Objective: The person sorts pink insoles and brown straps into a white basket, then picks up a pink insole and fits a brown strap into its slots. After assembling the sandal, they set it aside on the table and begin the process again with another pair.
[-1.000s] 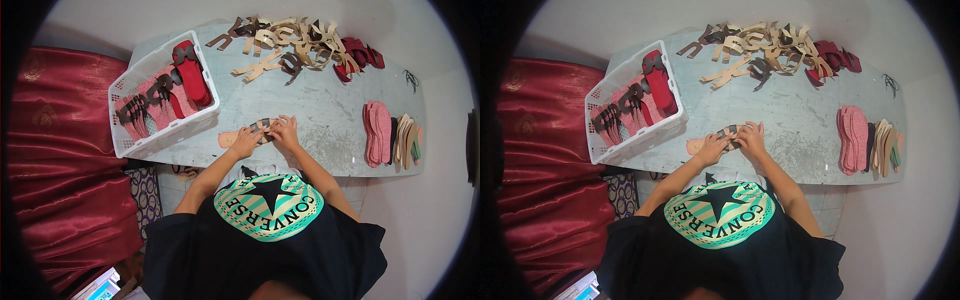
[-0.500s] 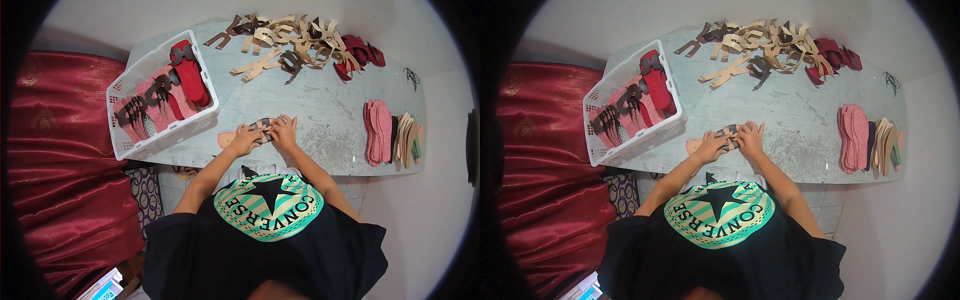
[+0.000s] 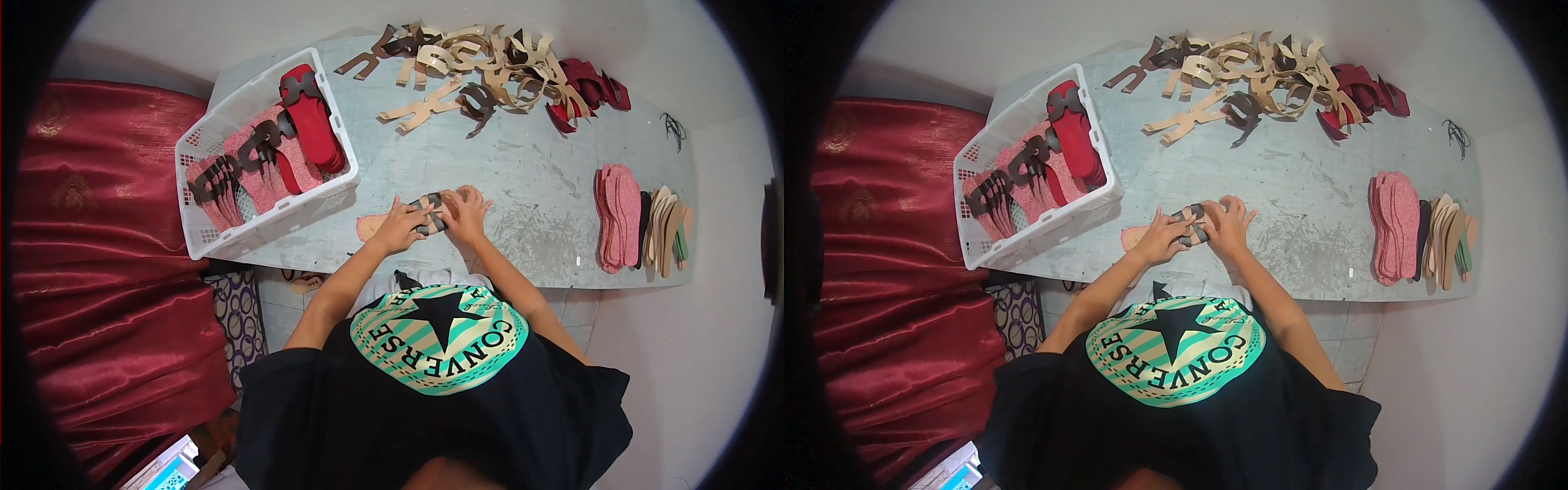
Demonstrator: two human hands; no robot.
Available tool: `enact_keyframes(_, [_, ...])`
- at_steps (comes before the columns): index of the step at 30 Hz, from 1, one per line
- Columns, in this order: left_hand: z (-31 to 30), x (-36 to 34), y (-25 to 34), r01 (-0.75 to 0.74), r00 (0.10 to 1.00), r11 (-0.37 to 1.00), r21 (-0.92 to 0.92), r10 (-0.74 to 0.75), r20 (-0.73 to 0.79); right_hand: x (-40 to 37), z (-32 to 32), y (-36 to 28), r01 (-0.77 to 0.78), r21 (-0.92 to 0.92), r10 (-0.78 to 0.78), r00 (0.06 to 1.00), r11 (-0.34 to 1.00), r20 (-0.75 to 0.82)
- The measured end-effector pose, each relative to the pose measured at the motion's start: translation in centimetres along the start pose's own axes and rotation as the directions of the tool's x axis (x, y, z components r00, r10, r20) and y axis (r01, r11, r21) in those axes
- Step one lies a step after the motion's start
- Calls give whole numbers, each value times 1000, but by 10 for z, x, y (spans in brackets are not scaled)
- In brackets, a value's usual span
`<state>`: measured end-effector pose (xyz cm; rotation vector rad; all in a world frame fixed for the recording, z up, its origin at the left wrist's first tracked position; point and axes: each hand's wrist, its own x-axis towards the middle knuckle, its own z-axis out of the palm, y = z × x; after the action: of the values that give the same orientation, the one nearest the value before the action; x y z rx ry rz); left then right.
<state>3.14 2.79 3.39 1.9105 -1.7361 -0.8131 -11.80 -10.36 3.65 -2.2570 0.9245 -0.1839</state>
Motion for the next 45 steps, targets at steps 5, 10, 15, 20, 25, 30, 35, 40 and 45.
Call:
enact_keyframes(5, [-1, 0, 3, 5, 1000, 999, -35, -6, -15, 7, -5, -3, -75, -7, 75, 997, 997, 8])
enact_keyframes(10, [-4, 0, 5, -3, 1000, 1000, 19, 3, 8, 1, -1, 2, -1, -68, 5, 998, 998, 56])
enact_keyframes(15, [-1, -1, 5, -45, 999, 997, 61, 45, 1, -2, 10, 12, 69, -188, -47, 992, 980, 120])
enact_keyframes(20, [2, -5, 4, -78, 997, 988, 133, 80, -7, 0, 12, 15, 88, -226, -59, 989, 970, 136])
enact_keyframes(25, [10, -10, 2, -157, 983, 947, 280, 176, -44, -1, 7, 11, 115, -255, -76, 985, 960, 157])
enact_keyframes(30, [26, -15, 4, -119, 980, 930, 346, 167, -111, -2, 8, 10, 138, -267, -104, 985, 954, 137])
enact_keyframes(35, [36, -17, 5, -68, 980, 919, 388, 135, -149, -3, 9, 14, 177, -252, -154, 982, 951, 107])
enact_keyframes(40, [40, -18, 7, -36, 981, 940, 340, 98, -169, -1, 10, 16, 204, -243, -183, 977, 949, 107])
enact_keyframes(45, [49, -18, 14, 31, 985, 875, 482, 54, -161, -2, 10, 19, 245, -245, -228, 969, 938, 95])
